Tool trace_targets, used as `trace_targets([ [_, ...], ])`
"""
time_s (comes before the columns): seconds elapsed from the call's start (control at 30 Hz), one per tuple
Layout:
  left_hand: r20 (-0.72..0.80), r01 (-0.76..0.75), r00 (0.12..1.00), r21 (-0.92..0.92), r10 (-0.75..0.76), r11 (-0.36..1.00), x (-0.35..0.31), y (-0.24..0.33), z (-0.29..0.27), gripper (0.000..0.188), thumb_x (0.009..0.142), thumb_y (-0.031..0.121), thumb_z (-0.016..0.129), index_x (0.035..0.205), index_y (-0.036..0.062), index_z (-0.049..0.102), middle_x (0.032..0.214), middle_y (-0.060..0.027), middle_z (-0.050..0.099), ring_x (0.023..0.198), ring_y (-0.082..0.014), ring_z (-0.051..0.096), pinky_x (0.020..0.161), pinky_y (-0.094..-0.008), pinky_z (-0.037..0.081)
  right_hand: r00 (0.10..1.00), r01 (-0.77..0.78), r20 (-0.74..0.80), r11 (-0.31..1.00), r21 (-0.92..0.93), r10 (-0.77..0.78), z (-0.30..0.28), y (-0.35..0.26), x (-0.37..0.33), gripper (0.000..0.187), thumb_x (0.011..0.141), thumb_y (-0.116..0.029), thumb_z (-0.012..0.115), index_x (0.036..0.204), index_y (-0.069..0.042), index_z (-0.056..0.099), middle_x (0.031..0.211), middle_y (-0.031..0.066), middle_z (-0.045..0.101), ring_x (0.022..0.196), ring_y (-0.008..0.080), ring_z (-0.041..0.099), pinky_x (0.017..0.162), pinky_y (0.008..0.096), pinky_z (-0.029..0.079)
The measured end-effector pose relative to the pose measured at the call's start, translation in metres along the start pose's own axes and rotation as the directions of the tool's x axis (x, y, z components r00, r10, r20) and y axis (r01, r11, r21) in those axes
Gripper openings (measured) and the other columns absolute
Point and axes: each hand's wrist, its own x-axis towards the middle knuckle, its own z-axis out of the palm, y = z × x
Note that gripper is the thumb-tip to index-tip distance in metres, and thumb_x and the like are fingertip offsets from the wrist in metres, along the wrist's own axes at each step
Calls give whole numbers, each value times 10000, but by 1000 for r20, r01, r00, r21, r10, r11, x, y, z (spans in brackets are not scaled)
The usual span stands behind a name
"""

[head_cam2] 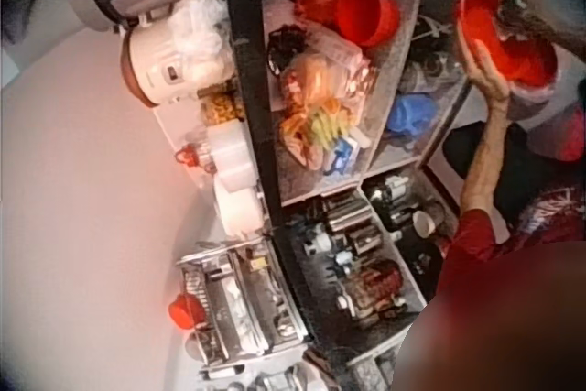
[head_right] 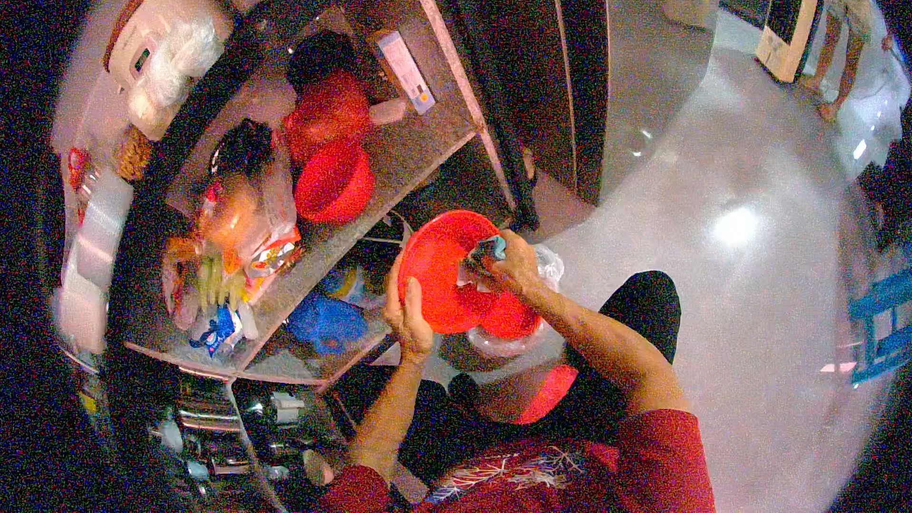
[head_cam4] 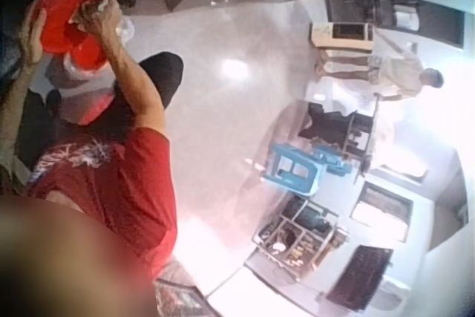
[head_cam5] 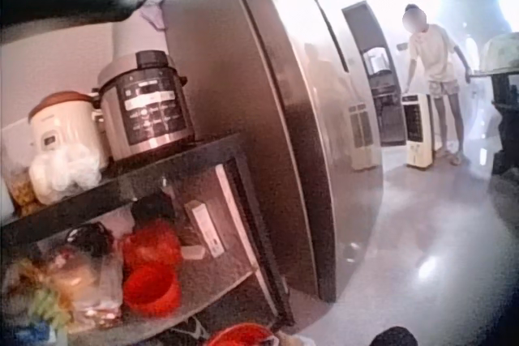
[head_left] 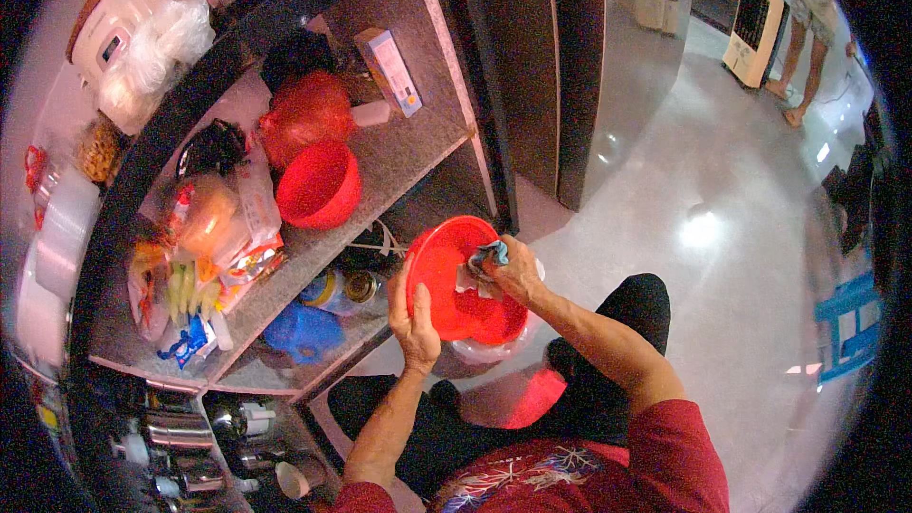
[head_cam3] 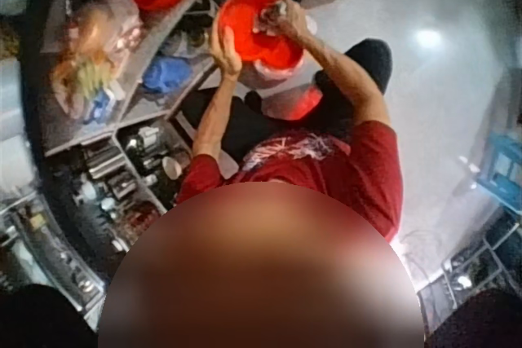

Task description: The person sits on the floor and wipes the inside and outside of several red plastic bowls using a cloth. They retrieve the bowls from a nearby shelf, clean them one by one, and place them back on the shelf.

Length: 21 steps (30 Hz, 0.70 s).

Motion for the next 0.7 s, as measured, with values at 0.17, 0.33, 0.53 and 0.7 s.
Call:
trace_targets([
  [0.17, 259, 166, 962, -309, -85, 937, 6, -7, -7, 537, 811, 207, 575, 1291, 29, 415, 1289, -146, 430, 1182, -224, 423, 1007, -336, 315, 967, 250, 15, 930, -270, -256, -25, -29, 20, 419, 615, -289, 744, 876, -63, 507, 814, 199, 573, 754, 387, 587, 637, 486, 473],
  [0.33, 469, 378, 829, -65, -306, 924, 22, -5, -17, 574, 749, 168, 651, 1257, 10, 435, 1122, -107, 563, 1023, -175, 533, 907, -302, 410, 701, 708, 256, 609, -358, -665, -35, -52, 12, 330, 658, -263, 687, 864, -84, 500, 823, 112, 509, 713, 314, 583, 587, 397, 483],
  [0.53, 603, 422, 714, 33, -355, 906, 16, -16, -21, 561, 723, 52, 558, 1264, 1, 416, 1139, -85, 533, 1011, -140, 511, 906, -283, 401, 425, 888, 369, 303, -346, -826, -25, -82, -1, 160, 743, -219, 544, 868, -122, 518, 763, 55, 461, 727, 217, 553, 605, 342, 432],
  [0.7, 373, 433, 875, -314, -310, 845, 8, -21, -13, 586, 735, 78, 479, 1300, -34, 365, 1245, -134, 468, 1137, -231, 460, 983, -326, 338, 636, 646, 45, 499, -577, -771, -27, -64, 22, 404, 775, -204, 522, 1170, -128, 482, 1092, 177, 495, 909, 285, 510, 682, 375, 408],
])
